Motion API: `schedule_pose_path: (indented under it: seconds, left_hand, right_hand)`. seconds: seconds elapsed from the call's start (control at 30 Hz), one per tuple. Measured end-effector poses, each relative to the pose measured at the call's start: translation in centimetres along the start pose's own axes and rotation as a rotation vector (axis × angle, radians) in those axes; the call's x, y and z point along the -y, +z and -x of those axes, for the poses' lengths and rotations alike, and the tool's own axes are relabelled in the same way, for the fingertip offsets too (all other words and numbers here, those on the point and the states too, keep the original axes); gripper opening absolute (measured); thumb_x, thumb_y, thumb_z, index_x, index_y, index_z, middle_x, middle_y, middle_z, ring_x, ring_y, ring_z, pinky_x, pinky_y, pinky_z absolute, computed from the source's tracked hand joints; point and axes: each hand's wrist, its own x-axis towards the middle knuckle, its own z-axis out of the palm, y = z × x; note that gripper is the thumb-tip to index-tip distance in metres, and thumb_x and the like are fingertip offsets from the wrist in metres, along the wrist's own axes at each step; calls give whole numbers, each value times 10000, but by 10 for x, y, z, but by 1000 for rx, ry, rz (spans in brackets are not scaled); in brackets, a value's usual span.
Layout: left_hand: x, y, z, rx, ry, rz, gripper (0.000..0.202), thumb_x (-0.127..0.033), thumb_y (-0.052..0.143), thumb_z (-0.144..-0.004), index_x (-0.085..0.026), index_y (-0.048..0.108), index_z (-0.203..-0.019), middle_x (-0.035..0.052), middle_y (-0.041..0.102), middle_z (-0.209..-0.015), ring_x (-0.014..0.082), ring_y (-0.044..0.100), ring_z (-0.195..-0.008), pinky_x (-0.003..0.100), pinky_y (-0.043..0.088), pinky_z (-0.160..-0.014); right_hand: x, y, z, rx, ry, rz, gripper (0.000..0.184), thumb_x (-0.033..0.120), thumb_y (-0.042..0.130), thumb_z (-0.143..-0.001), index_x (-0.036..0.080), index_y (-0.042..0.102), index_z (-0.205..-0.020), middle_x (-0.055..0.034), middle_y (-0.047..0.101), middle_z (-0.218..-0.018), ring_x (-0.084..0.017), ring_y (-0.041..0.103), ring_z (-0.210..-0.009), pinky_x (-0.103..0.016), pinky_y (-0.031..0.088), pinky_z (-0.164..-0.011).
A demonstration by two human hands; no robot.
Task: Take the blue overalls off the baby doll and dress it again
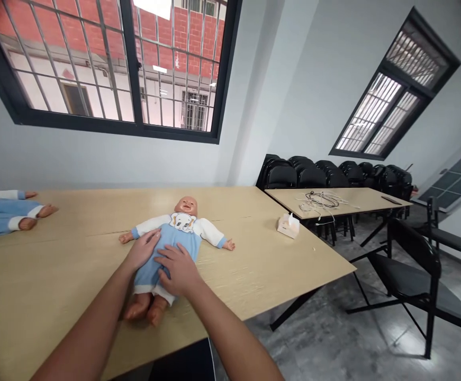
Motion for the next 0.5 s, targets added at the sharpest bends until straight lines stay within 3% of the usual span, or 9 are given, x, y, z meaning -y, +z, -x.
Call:
schedule_pose_path:
  seconds: [0.07,0.13,0.2,0.27,0.33,0.4,0.5]
  left_hand:
    - [-2,-8,-1,-23,-3,-9,509,-517,421,-976,-184,663,-1277,109,697,-1331,263,644,-1229,385,482,-1074]
    - [-10,-19,-1,-135,-8,-91,463,-505,426,-973,-200,676,-1215,111,723,-1252,275,665,-1153,398,491,-1035]
    - [-25,-30,5,-272,21,-188,381,-468,453,-957,-216,689,-1115,103,736,-1156,274,669,-1058,392,494,-988]
    - [-45,-34,19,-336,75,-211,310,-427,450,-953,-235,687,-1006,81,735,-1045,255,654,-962,366,494,-927]
    - [-63,-28,44,-277,99,-178,283,-420,443,-959,-252,669,-930,66,711,-952,244,632,-888,348,492,-844]
    - [-71,-12,77,-121,136,-147,273,-434,468,-960,-268,656,-855,66,674,-868,251,608,-840,363,482,-815]
    - [-57,16,126,105,81,-56,208,-412,542,-941,-285,673,-840,93,645,-858,276,597,-855,404,487,-811]
  right_hand:
    - [-1,7,-9,-43,102,31,427,297,507,-966,265,632,-1373,-29,552,-1538,-211,378,-1499,-485,113,-1280]
    - [-5,14,-22,-76,186,70,415,293,498,-972,251,639,-1360,-37,552,-1538,-223,386,-1490,-500,110,-1276]
    - [-15,20,-40,-102,253,118,408,302,488,-978,234,641,-1349,-55,557,-1532,-243,389,-1484,-521,108,-1269]
    - [-30,22,-59,-118,314,166,410,322,472,-988,213,639,-1347,-82,553,-1533,-270,383,-1483,-545,106,-1259]
    - [-51,19,-79,-119,386,205,423,344,456,-1000,194,631,-1355,-108,539,-1542,-289,366,-1487,-559,103,-1250]
    - [-77,10,-97,-107,467,232,437,362,447,-1009,182,620,-1367,-124,518,-1555,-298,349,-1492,-561,98,-1244]
    - [-123,-10,-119,-102,545,249,429,356,441,-1014,171,619,-1358,-142,489,-1573,-308,339,-1489,-585,72,-1234]
